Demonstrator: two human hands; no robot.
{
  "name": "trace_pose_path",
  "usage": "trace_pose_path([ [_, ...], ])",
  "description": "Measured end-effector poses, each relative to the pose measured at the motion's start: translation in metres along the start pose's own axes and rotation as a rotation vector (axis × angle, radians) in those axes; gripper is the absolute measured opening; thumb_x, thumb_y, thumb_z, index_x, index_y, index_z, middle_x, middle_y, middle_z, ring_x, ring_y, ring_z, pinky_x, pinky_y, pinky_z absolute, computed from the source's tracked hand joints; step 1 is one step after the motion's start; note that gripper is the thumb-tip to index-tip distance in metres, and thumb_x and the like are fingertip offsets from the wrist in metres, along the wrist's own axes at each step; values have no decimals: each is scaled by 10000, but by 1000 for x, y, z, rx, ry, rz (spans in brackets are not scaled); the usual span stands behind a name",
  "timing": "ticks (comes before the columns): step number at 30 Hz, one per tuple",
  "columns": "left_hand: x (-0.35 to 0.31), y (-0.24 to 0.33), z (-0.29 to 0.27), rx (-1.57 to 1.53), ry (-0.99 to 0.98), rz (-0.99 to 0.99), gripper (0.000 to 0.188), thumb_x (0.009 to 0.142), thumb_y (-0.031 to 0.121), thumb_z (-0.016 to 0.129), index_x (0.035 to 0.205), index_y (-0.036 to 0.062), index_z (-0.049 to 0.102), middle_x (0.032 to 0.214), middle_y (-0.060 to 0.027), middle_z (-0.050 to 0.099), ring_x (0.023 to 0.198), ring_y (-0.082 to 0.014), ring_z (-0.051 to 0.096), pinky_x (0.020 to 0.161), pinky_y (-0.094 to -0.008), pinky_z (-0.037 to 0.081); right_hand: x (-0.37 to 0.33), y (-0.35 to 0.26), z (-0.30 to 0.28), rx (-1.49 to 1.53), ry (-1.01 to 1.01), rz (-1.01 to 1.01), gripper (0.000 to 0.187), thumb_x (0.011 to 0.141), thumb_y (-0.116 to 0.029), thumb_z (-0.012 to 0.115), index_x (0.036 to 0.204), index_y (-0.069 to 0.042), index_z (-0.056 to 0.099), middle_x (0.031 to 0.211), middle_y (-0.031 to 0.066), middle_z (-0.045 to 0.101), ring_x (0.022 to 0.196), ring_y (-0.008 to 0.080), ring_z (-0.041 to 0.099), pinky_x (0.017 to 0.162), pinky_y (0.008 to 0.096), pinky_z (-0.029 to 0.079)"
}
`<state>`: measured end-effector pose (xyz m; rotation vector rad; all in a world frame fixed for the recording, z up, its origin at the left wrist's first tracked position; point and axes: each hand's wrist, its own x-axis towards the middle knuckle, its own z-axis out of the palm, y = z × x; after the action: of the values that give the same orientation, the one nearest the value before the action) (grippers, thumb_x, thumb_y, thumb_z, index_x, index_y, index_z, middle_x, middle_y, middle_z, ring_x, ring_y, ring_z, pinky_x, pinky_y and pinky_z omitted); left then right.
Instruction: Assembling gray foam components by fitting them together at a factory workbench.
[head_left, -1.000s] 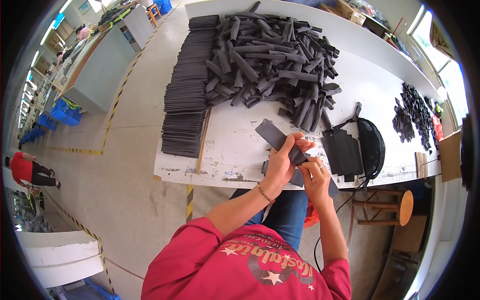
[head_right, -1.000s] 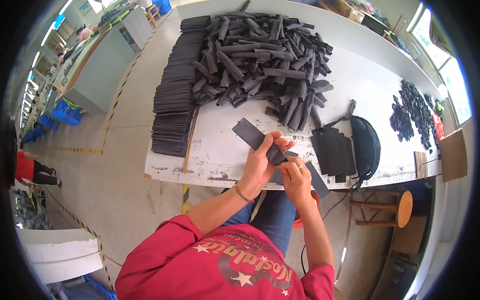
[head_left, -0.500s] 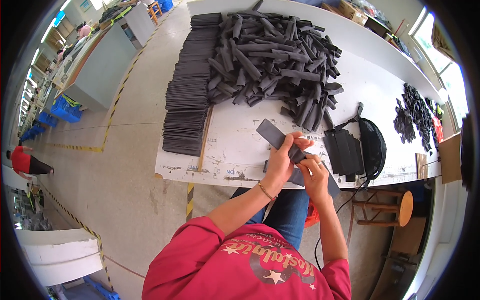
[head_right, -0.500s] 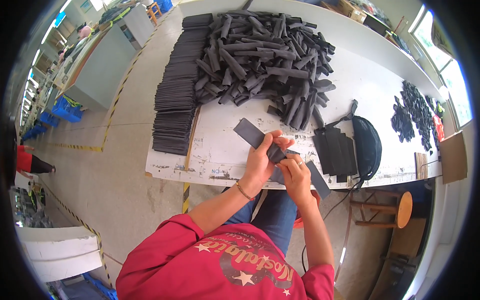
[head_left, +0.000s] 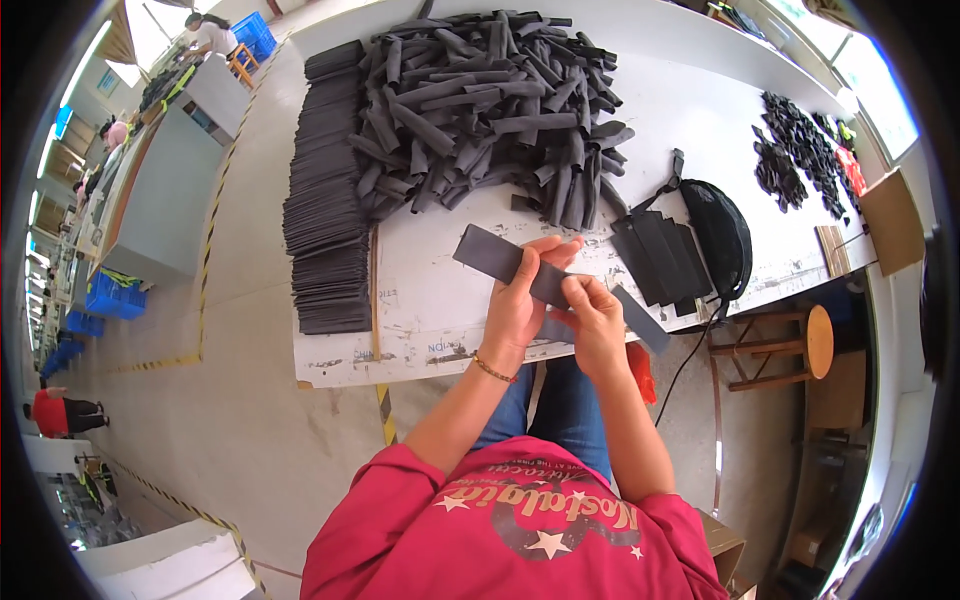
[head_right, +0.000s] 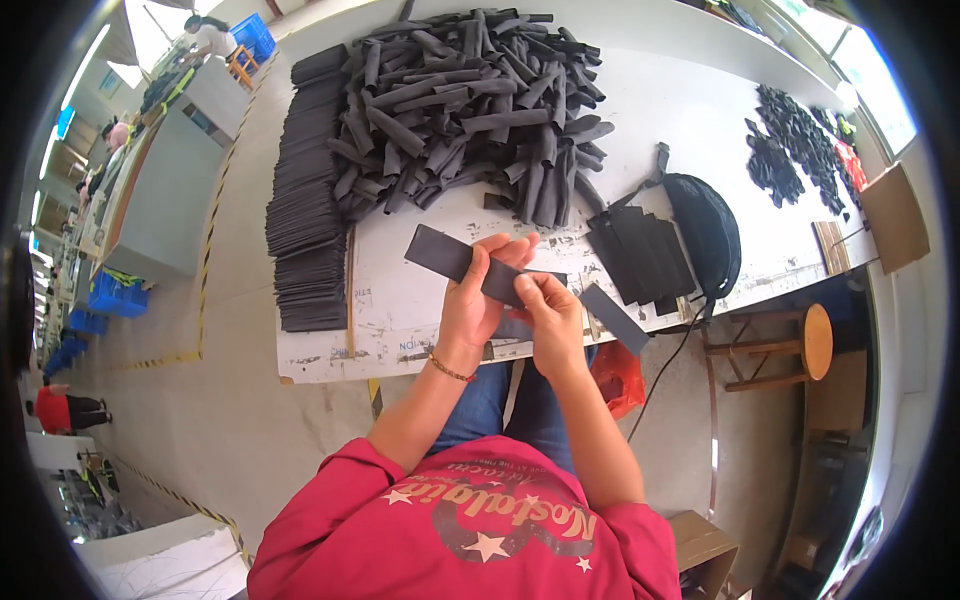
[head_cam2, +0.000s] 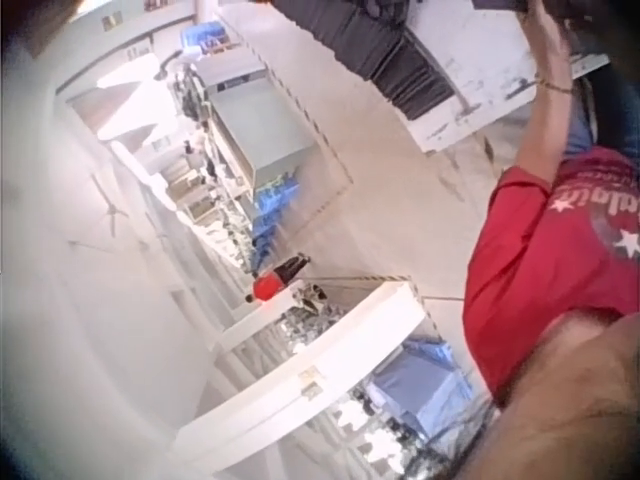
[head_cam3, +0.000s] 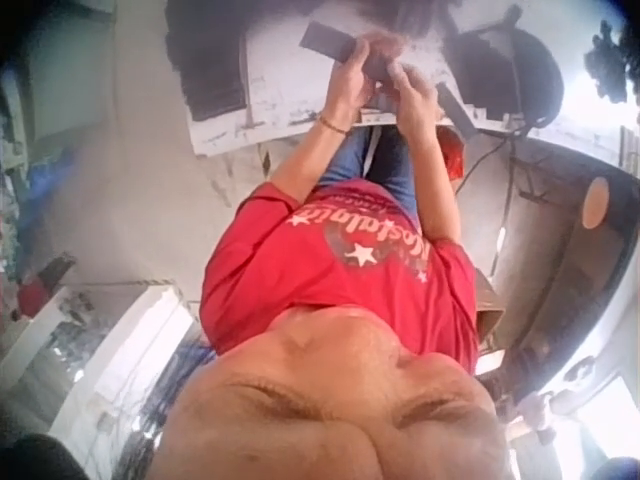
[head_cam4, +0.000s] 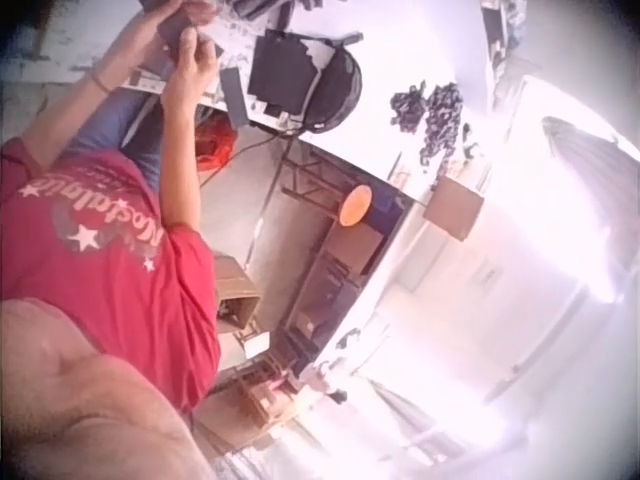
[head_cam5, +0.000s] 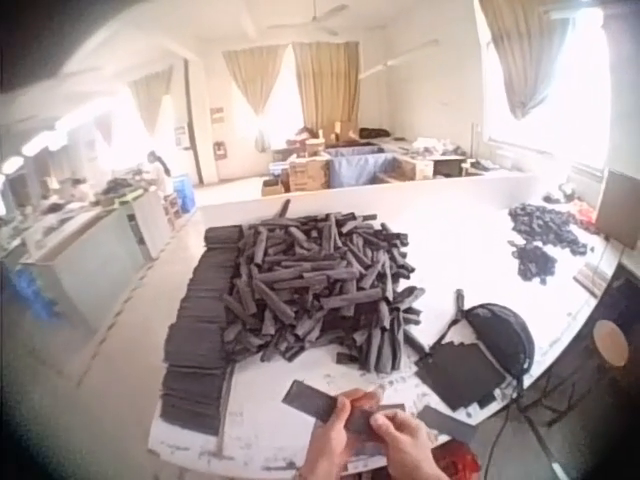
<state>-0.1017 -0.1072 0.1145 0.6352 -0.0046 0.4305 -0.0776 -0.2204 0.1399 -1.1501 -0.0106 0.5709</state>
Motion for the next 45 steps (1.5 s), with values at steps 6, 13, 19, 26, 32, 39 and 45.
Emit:
trace_pose_path([
  [6, 0, 24, -38, 55, 372, 31, 250, 935, 181, 630, 1039, -46, 614, 937, -179, 684, 891, -316, 679, 850, -444, 565, 10, 13, -29, -565, 10, -599, 37, 837, -4, 685, 843, 3, 649, 782, 18, 578, 731, 95, 527, 678, 232, 423],
  [13, -2, 26, -73, 59, 405, -28, 221, 956, 163, 593, 1034, -43, 616, 953, -189, 680, 865, -298, 687, 825, -397, 574, 30, 17, -74, -353, 55, -138, 101, 840, -87, 697, 786, -4, 675, 711, -21, 603, 680, 44, 505, 637, 214, 389],
  [19, 66, 59, -110, 382, 595, 292, 237, 948, 177, 609, 1030, -44, 613, 904, -147, 669, 804, -225, 681, 733, -322, 574, 59, 43, -109, -906, 120, -232, 159, 829, -153, 715, 824, 5, 701, 649, 42, 619, 608, 134, 548, 598, 292, 424],
  [26, 195, 84, -154, 562, 703, 333, 154, 892, 82, 623, 951, -59, 615, 763, -101, 633, 537, -173, 615, 511, -286, 547, 16, 34, -155, -1684, 192, -584, 368, 817, -184, 682, 1142, -35, 592, 1055, 156, 592, 1002, 357, 551, 871, 458, 446],
  [32, 246, 83, -172, 597, 761, 79, 107, 832, 14, 672, 920, -30, 630, 709, -62, 624, 509, -151, 603, 398, -222, 427, 7, 51, -174, -2013, -7, -570, 345, 837, -134, 599, 1138, 31, 562, 1000, 146, 576, 987, 296, 545, 843, 377, 467],
  [39, 205, 92, -154, 451, 750, 60, 189, 782, 25, 738, 949, 32, 650, 764, -12, 637, 621, -103, 583, 489, -194, 407, 8, 44, -172, -2034, -140, -518, 197, 776, -52, 570, 956, 29, 573, 929, 166, 588, 922, 320, 563, 806, 387, 485],
  [45, 117, 68, -114, 246, 273, -117, 117, 871, 20, 627, 983, 0, 599, 949, -116, 679, 878, -230, 675, 806, -353, 566, 6, 29, -186, -1643, -52, -537, 161, 806, -14, 605, 960, 7, 561, 964, 164, 605, 939, 360, 567, 858, 417, 471],
])
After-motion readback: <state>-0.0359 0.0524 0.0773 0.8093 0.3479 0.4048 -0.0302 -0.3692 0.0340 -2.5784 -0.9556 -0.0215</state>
